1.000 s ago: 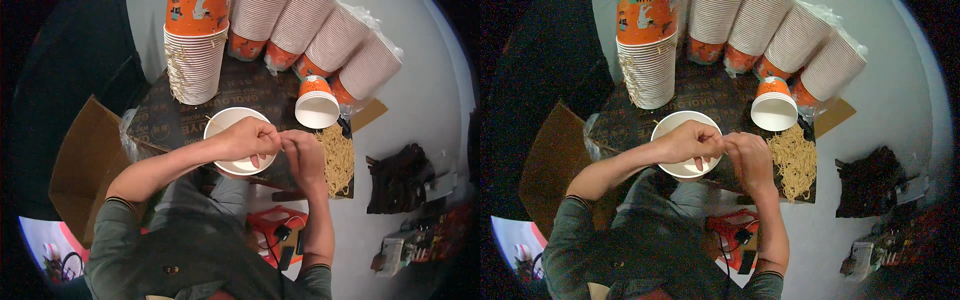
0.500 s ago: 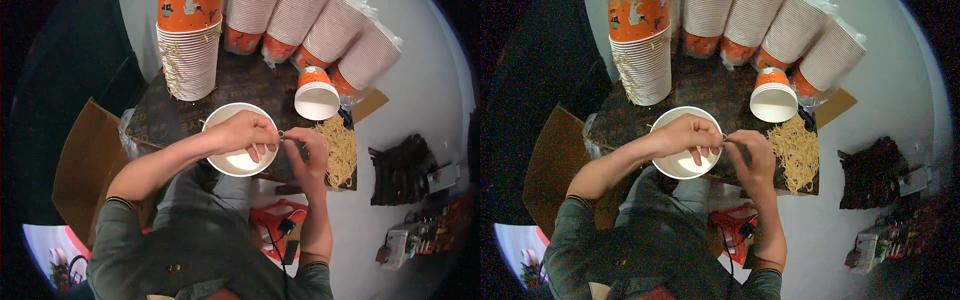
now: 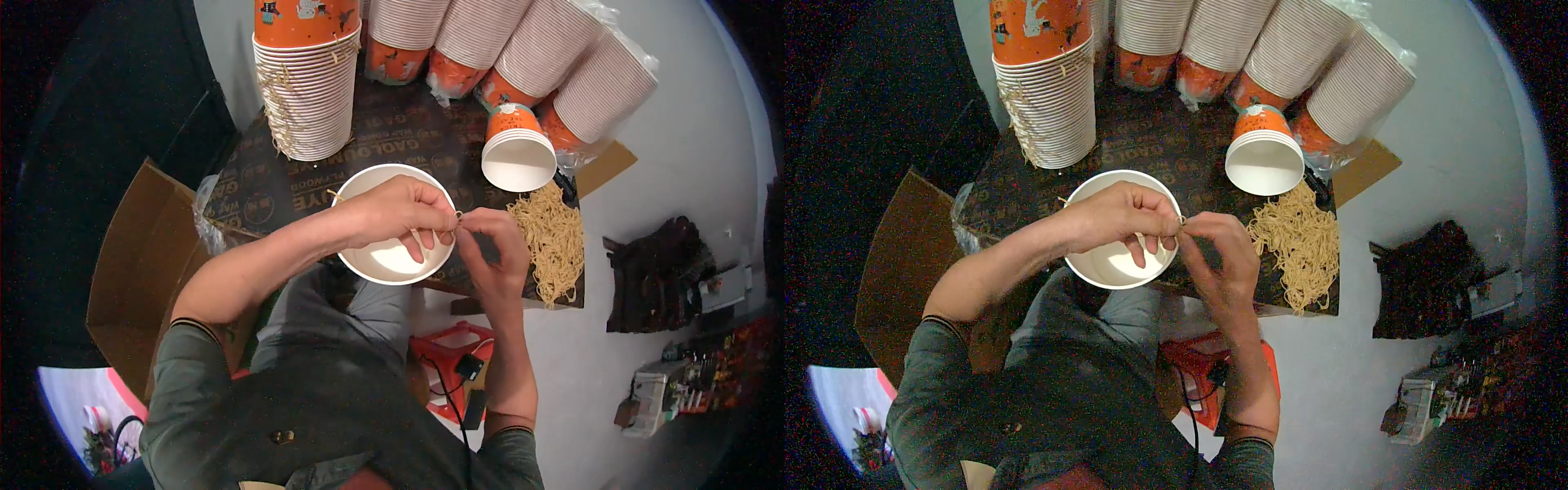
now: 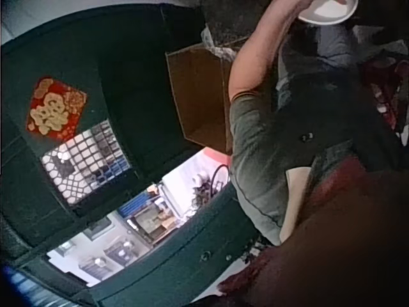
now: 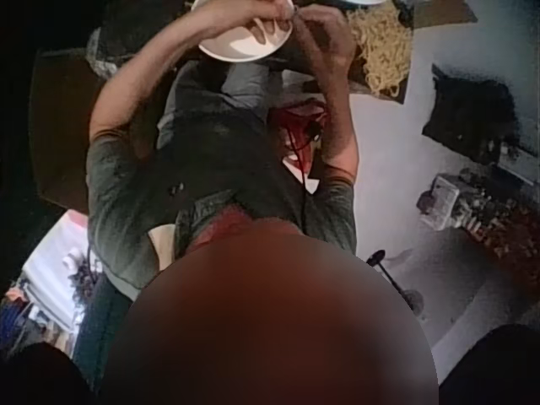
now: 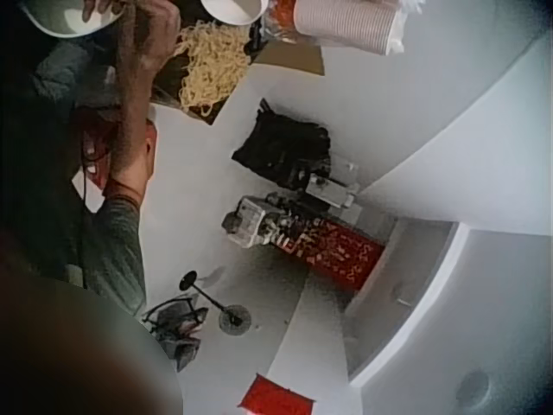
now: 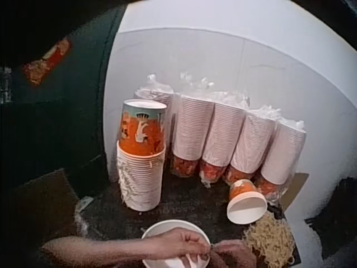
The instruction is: Attaching elastic strings to pre-punched holes in paper cups.
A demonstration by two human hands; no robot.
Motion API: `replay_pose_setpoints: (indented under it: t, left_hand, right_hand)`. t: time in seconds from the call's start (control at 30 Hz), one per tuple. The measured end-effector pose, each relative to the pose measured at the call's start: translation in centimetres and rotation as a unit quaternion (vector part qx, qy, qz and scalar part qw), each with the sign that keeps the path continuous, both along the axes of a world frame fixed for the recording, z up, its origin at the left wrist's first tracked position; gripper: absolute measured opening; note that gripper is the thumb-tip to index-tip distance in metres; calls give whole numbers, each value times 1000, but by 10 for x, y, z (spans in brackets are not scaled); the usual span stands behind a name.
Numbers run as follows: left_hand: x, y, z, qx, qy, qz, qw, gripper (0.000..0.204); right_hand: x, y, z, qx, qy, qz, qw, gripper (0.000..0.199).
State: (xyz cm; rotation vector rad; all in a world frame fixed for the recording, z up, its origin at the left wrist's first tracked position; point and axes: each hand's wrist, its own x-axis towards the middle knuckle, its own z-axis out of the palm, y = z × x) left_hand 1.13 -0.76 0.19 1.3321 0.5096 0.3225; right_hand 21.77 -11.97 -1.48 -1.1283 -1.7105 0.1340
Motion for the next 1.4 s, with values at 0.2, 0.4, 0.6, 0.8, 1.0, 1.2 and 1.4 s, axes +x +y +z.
replay_pose_setpoints:
  t: [0.2, 0.4, 0.6, 0.8, 1.0, 1.2, 1.4]
  left_hand:
    - [2, -1, 5, -55, -17, 9, 998, 18]
    - [5, -2, 0, -51, -9, 38, 998, 16]
    - [10, -3, -6, -21, -19, 50, 998, 13]
    - [9, -3, -2, -60, -18, 54, 997, 15]
    - [9, -10, -5, 19, -37, 70, 997, 16]
    - [9, -15, -3, 164, -15, 91, 982, 18]
    - [10, -20, -2, 265, 15, 102, 959, 13]
  right_hand:
    - [3, -3, -3, 69, -78, -38, 994, 27]
    - [11, -6, 3, 61, -155, -24, 986, 26]
    - [13, -5, -4, 51, -123, -27, 991, 24]
    - [13, -6, 0, 79, -190, -33, 978, 25]
    - [8, -2, -12, -48, 24, -4, 999, 21]
    - [12, -2, -9, -256, 177, 29, 950, 13]
    - [14, 4, -15, -251, 203, 59, 945, 11]
